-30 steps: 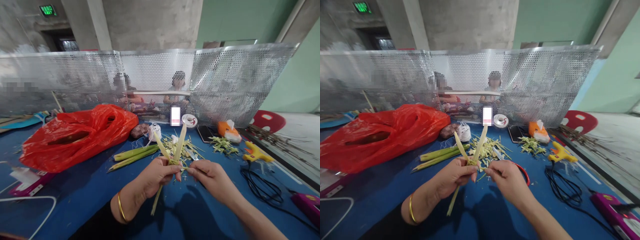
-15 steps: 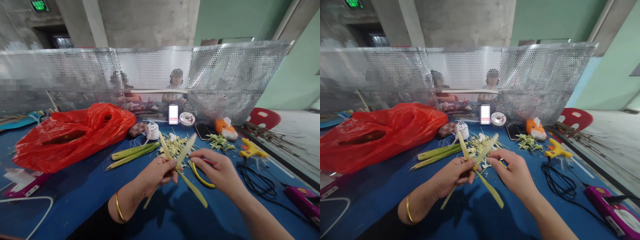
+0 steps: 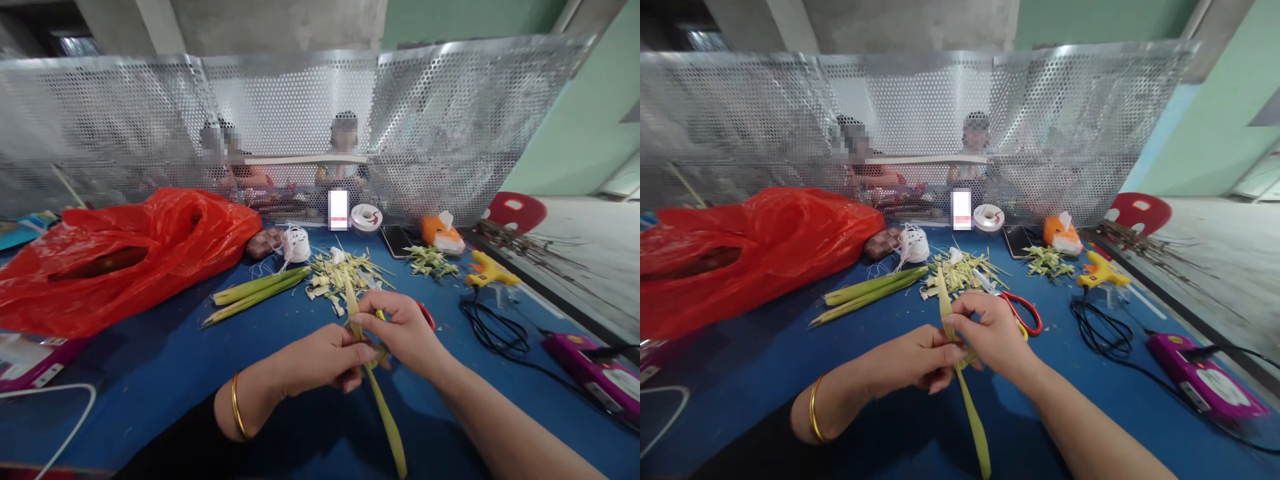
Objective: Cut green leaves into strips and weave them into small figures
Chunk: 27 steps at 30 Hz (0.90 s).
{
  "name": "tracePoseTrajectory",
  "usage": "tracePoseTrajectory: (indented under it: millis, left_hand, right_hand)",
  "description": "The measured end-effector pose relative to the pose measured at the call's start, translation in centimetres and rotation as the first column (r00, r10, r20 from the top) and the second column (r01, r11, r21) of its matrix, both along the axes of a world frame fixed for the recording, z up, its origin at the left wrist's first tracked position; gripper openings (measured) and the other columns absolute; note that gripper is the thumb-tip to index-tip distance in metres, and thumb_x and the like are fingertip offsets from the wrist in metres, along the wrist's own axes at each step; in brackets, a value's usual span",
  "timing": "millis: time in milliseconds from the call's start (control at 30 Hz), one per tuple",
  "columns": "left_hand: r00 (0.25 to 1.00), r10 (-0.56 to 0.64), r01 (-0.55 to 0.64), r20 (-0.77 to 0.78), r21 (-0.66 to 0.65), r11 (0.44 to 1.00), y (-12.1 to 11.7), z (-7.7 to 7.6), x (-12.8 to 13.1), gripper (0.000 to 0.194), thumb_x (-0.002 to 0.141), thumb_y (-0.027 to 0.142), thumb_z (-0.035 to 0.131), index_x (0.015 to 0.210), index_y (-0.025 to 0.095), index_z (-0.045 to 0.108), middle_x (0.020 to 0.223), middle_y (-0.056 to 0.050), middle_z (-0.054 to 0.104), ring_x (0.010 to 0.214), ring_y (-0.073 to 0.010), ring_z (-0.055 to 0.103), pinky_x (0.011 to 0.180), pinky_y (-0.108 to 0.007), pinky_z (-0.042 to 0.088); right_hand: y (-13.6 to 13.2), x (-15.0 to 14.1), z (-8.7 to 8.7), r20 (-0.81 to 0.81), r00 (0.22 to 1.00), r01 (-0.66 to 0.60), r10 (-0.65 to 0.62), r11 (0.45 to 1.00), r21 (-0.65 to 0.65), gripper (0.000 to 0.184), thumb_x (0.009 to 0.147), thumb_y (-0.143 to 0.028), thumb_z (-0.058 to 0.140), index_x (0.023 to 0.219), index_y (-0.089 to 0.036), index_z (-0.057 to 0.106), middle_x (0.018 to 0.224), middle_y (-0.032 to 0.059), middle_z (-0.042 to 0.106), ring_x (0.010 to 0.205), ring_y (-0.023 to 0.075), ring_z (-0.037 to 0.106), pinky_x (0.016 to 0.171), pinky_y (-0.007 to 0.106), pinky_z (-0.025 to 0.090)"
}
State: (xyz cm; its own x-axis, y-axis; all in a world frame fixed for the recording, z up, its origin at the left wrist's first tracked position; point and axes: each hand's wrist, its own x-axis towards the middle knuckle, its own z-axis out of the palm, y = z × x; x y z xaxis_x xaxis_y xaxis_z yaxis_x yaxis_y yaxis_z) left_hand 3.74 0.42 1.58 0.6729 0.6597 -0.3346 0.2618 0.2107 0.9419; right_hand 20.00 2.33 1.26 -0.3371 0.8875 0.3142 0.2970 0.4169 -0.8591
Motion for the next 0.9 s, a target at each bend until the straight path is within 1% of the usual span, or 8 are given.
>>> tracePoseTrajectory:
  millis: [100, 167, 267, 367, 533, 633, 767, 900]
  left_hand:
    - [0.998, -0.062, 0.061, 0.011, 0.034, 0.998, -0.01, 0.05, -0.01, 0.041, 0.089, 0.048, 0.047, 0.091, 0.013, 0.069, 0.051, 0.004, 0.048, 0.046, -0.0080, 0.038, 0.048, -0.022, 0.027]
    - [0.998, -0.047, 0.045, 0.037, 0.039, 0.998, 0.02, -0.04, 0.08, 0.047, 0.091, 0.051, 0.040, 0.088, 0.013, 0.068, 0.050, 0.003, 0.048, 0.045, -0.0075, 0.036, 0.048, -0.022, 0.026]
    - [0.989, 0.108, -0.106, 0.099, -0.021, 0.994, 0.15, -0.35, 0.29, 0.047, 0.092, 0.054, 0.036, 0.091, 0.014, 0.062, 0.048, 0.005, 0.047, 0.041, -0.0062, 0.030, 0.043, -0.021, 0.021]
    - [0.958, 0.257, -0.259, 0.126, -0.002, 0.966, 0.37, -0.54, 0.43, 0.036, 0.086, 0.050, 0.052, 0.096, 0.016, 0.059, 0.053, 0.005, 0.053, 0.039, -0.0054, 0.035, 0.042, -0.019, 0.026]
    - [0.896, 0.430, -0.442, 0.110, 0.137, 0.887, 0.61, -0.37, 0.48, 0.032, 0.076, 0.045, 0.066, 0.068, 0.014, 0.064, 0.057, 0.002, 0.054, 0.042, -0.0064, 0.045, 0.045, -0.021, 0.036]
    - [0.907, 0.411, -0.420, 0.094, 0.128, 0.898, 0.55, -0.36, 0.44, 0.036, 0.075, 0.045, 0.067, 0.057, 0.014, 0.062, 0.052, 0.002, 0.054, 0.041, -0.0069, 0.044, 0.044, -0.021, 0.035]
    - [0.946, 0.317, -0.319, 0.063, 0.022, 0.947, 0.48, -0.51, 0.31, 0.030, 0.069, 0.042, 0.072, 0.059, 0.015, 0.063, 0.051, 0.002, 0.057, 0.038, -0.0061, 0.043, 0.040, -0.020, 0.030]
    - [0.974, 0.228, -0.228, -0.009, -0.003, 0.974, 0.36, -0.56, 0.51, 0.023, 0.069, 0.036, 0.072, 0.064, 0.014, 0.068, 0.052, 0.002, 0.059, 0.039, -0.0054, 0.044, 0.040, -0.019, 0.028]
  right_hand:
    - [-0.19, -0.27, -0.37, -0.066, 0.997, 0.039, -0.039, 0.999, -0.010, 0.024, 0.080, -0.028, 0.060, 0.059, -0.019, 0.054, 0.063, -0.0020, 0.051, 0.055, 0.0114, 0.049, 0.050, 0.023, 0.042]
    - [-0.25, -0.35, -0.42, -0.119, 0.990, 0.066, -0.073, 0.996, -0.060, 0.023, 0.081, -0.030, 0.059, 0.061, -0.019, 0.053, 0.061, -0.0034, 0.049, 0.049, 0.0098, 0.046, 0.045, 0.022, 0.040]
    - [-0.20, -0.31, -0.32, -0.171, 0.979, 0.085, -0.108, 0.987, -0.139, 0.025, 0.082, -0.034, 0.058, 0.063, -0.019, 0.052, 0.055, -0.0048, 0.048, 0.044, 0.0088, 0.043, 0.041, 0.022, 0.037]
    - [-0.14, -0.19, -0.28, -0.167, 0.976, 0.125, -0.138, 0.988, -0.087, 0.024, 0.084, -0.033, 0.056, 0.064, -0.019, 0.052, 0.054, -0.0035, 0.051, 0.050, 0.0104, 0.045, 0.047, 0.022, 0.038]
    - [-0.19, -0.12, -0.42, -0.111, 0.975, 0.195, -0.191, 0.981, 0.018, 0.022, 0.085, -0.031, 0.054, 0.066, -0.019, 0.053, 0.057, -0.0036, 0.048, 0.053, 0.0110, 0.043, 0.049, 0.023, 0.035]
    - [-0.12, -0.13, -0.42, -0.086, 0.979, 0.184, -0.182, 0.983, 0.007, 0.022, 0.083, -0.029, 0.055, 0.064, -0.019, 0.053, 0.057, -0.0038, 0.046, 0.053, 0.0109, 0.041, 0.049, 0.023, 0.033]
    - [-0.14, -0.29, -0.47, -0.079, 0.992, 0.093, -0.098, 0.994, -0.057, 0.023, 0.081, -0.027, 0.057, 0.060, -0.019, 0.052, 0.055, -0.0041, 0.045, 0.054, 0.0108, 0.041, 0.050, 0.023, 0.034]
    - [-0.40, -0.60, -0.60, -0.089, 0.987, 0.138, -0.136, 0.990, 0.020, 0.022, 0.082, -0.023, 0.056, 0.061, -0.019, 0.052, 0.057, -0.0041, 0.046, 0.055, 0.0109, 0.042, 0.052, 0.023, 0.035]
